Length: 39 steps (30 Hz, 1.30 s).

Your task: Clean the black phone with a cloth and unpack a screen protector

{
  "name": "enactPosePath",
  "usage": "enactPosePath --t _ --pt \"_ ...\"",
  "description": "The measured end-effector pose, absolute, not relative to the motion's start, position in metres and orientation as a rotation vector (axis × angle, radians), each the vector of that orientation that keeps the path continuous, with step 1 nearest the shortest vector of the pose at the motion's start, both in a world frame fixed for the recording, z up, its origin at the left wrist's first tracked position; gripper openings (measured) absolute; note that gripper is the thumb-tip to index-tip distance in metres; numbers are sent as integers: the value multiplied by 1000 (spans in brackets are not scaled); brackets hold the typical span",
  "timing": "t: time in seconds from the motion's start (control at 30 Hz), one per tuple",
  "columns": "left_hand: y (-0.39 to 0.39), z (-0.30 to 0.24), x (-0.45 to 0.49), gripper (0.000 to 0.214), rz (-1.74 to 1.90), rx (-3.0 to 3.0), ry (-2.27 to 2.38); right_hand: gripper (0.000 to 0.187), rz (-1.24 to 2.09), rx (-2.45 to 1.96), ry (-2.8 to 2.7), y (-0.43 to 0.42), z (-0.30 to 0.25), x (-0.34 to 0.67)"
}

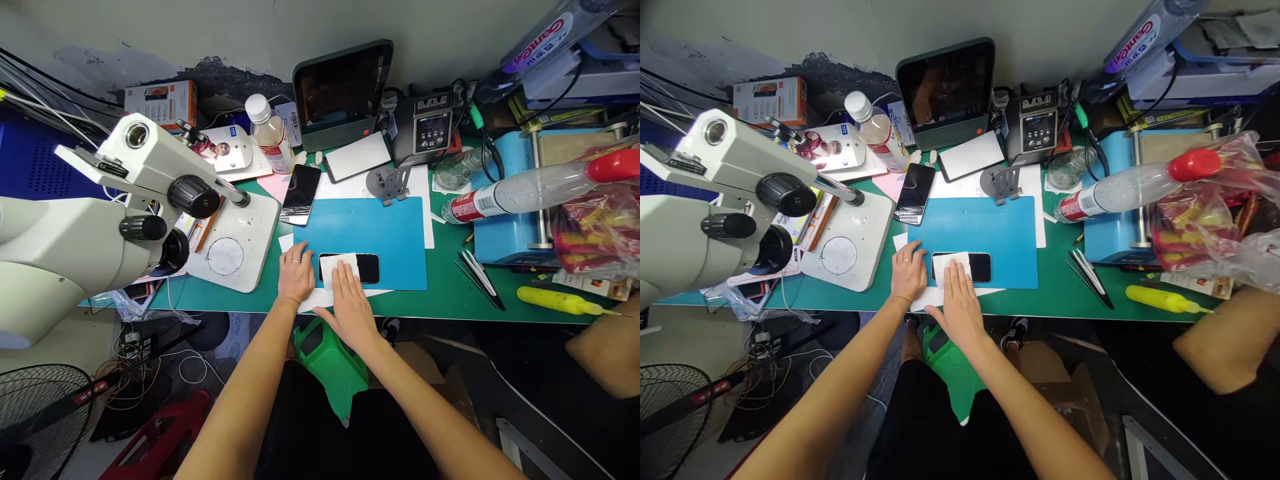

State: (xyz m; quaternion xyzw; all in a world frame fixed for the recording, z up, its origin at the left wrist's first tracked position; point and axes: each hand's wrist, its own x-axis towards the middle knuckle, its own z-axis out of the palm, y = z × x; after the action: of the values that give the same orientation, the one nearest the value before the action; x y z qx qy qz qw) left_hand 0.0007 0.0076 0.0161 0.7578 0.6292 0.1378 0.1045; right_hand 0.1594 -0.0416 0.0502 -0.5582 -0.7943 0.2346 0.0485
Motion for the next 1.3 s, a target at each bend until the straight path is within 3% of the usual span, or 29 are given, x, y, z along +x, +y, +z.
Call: enactPosePath --t 0.4,0.67,0.97,1.3 --pt "9 20 2 23 419 2219 1851 99 742 -1572 -2488 -38 47 140" --pt "7 20 2 34 412 2258 1840 105 721 -1553 -2520 -60 46 166" --pt "6 21 4 33 346 2227 1868 114 709 -1616 -2438 -17 41 176" --pt "7 24 5 34 365 2229 1859 104 701 -1659 -2481 -39 44 210"
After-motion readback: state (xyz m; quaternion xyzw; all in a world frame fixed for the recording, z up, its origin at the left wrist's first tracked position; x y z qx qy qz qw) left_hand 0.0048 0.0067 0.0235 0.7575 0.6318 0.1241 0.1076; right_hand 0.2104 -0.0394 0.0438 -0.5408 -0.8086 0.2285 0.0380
